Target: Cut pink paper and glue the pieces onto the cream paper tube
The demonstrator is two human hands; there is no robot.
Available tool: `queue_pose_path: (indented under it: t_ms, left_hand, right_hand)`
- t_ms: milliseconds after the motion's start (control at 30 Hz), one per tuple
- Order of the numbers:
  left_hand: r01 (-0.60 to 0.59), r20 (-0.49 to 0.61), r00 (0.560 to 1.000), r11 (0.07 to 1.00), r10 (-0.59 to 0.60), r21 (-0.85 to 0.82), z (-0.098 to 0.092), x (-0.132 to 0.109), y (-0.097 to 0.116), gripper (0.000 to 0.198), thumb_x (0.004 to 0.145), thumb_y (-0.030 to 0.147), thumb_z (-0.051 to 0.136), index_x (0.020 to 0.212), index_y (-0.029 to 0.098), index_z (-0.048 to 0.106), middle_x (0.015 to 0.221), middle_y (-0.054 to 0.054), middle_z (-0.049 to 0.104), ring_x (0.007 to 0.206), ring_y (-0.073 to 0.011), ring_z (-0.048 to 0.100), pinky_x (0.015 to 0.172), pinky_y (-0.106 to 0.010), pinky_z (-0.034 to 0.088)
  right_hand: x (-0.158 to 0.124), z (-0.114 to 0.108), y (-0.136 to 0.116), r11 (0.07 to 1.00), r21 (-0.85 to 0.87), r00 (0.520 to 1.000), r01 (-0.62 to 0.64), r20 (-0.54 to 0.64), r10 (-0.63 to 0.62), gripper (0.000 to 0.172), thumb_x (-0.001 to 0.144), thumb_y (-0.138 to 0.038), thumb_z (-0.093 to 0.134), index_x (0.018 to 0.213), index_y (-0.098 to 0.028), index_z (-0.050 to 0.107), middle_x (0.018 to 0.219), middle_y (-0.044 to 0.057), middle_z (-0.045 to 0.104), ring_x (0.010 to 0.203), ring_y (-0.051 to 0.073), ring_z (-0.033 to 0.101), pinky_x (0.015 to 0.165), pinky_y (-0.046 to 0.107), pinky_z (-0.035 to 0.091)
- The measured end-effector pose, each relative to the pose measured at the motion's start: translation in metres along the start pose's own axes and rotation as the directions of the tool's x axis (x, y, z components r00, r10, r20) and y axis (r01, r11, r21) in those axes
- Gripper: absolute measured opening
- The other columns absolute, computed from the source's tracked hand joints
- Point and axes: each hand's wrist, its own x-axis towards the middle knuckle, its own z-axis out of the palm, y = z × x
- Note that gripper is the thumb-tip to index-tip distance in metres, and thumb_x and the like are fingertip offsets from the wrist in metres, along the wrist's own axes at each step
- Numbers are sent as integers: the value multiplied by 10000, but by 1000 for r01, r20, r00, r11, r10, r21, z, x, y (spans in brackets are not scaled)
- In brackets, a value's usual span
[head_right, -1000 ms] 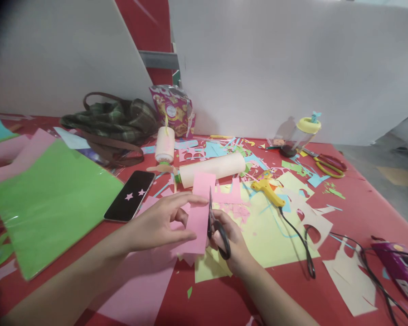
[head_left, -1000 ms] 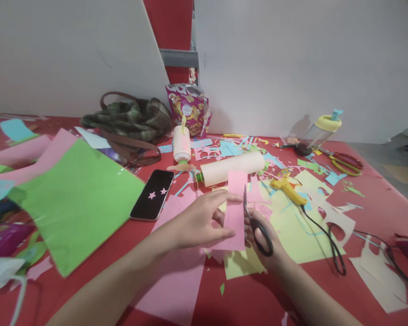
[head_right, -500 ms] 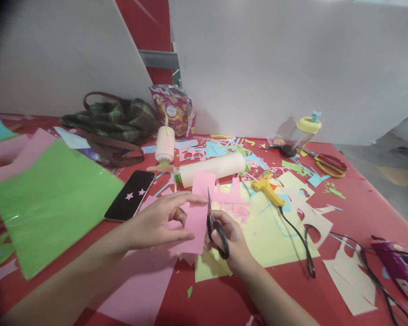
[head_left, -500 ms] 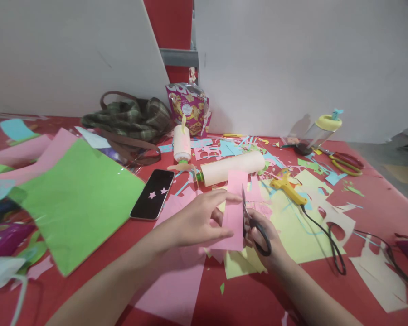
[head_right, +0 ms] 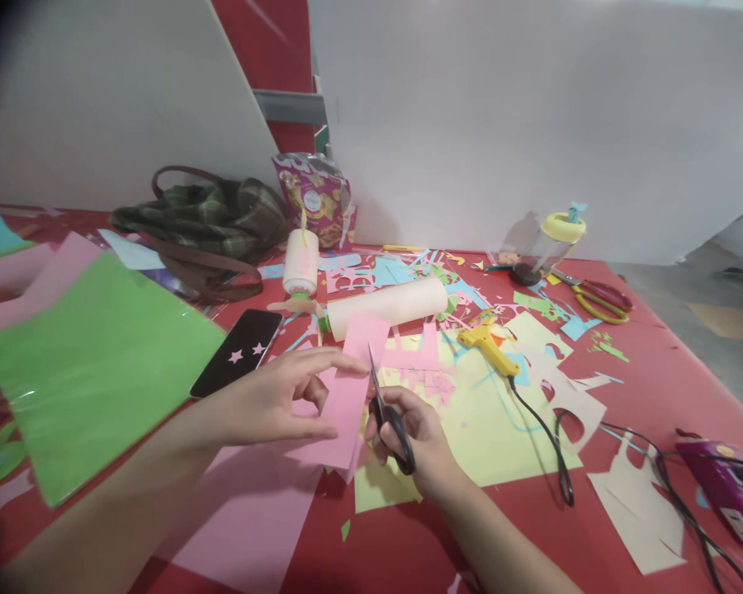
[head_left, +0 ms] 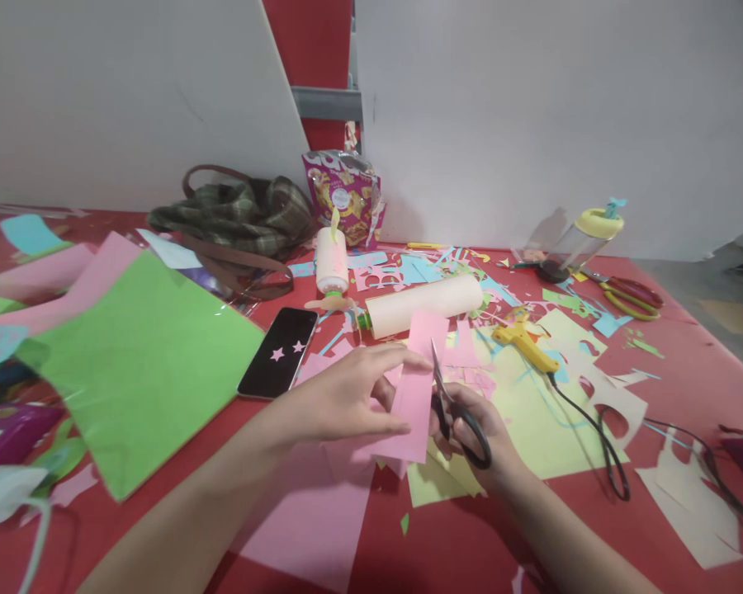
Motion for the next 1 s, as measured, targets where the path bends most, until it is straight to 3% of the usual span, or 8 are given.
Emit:
queue_pose_path:
  t_ms: [333,600,1000]
  left_hand:
    - [24,54,998,999,-26,38,-8,-4,0,437,640,182,596,1062,221,491,1028,-25,538,567,-54,508,501,-164,409]
    - [68,135,989,997,-65,-22,-19,-8,-4,456,620,179,599,1062,229,502,1029,-23,543,543,-43,489,488,-155,393]
    - [78,153,986,991,-62,-104,-14,-7,-4,466,614,167,610,1064,216,501,1061,-32,524,529,-30,468,487,-154,399]
  right_hand:
    - [0,0,1,999,39,999,-18,44,16,391,651,-412,630,934,-164,521,609,-9,516,395,54,390,377,198,278]
    - [0,0,-1,996,26,990,-80,116,77,423,638,-454,624,922,-159,518,597,-6,517,392,59,385,373,199,271]
    - [-1,4,-4,996,33,985,-88,151,82,394,678,-461,579,953,-189,505,694,22,510,507,99,439,452,226,324]
